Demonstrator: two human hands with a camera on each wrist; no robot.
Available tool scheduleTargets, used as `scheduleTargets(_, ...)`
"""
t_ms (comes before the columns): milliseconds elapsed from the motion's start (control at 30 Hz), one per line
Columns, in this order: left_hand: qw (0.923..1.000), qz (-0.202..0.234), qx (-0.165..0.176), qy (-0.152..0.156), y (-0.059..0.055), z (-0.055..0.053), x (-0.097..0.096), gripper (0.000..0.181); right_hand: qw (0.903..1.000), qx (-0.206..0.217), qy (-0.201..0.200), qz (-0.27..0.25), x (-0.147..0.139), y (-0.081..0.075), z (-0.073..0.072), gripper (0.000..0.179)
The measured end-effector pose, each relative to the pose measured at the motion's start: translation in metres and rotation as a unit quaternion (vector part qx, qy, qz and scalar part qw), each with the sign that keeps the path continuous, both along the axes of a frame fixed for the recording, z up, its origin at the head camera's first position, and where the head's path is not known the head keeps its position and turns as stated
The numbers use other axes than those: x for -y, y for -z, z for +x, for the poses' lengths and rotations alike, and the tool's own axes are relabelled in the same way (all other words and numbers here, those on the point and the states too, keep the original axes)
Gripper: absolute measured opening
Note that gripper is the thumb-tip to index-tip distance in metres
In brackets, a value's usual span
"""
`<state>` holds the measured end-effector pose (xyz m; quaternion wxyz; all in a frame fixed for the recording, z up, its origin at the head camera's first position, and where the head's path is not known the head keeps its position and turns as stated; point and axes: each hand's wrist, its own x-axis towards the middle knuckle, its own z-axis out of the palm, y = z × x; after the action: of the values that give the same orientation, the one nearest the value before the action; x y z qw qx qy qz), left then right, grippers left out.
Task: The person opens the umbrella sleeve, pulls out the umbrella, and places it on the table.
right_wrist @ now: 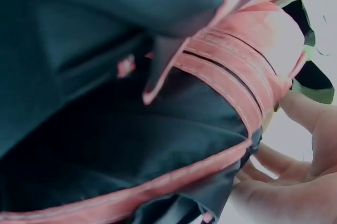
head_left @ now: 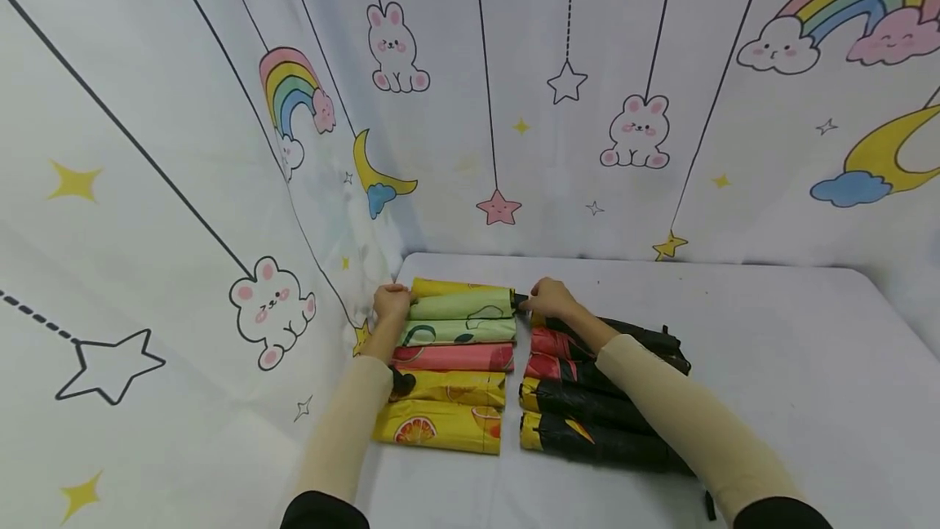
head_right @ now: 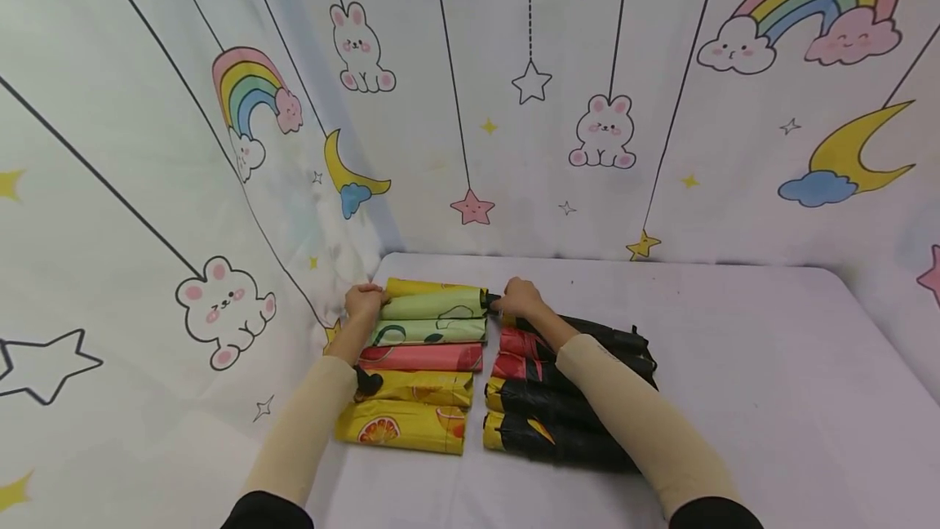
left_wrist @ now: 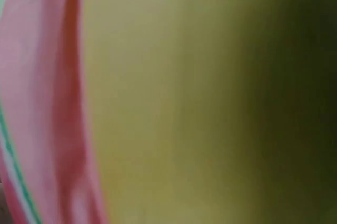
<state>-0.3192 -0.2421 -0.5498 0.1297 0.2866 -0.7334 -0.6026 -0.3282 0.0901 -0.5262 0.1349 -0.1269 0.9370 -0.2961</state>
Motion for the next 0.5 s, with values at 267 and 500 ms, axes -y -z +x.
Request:
scheduleTargets(267, 0.9999, 0.016, -0.001, 0.003, 0.0077, -0.0008, -0.0013, 0.019, 0.9995, -0.016, -0.018, 0.019, 0.0034, 0.0038, 0.0022, 0.039)
scheduleTargets(500, 0.9958, 0.081, -0.039, -0.016, 0.0109, -0.0013, -0.0032, 0.015, 0.9999, 0.003, 0.006, -0.008, 0.0012, 0.0036, -0.0026, 0.039)
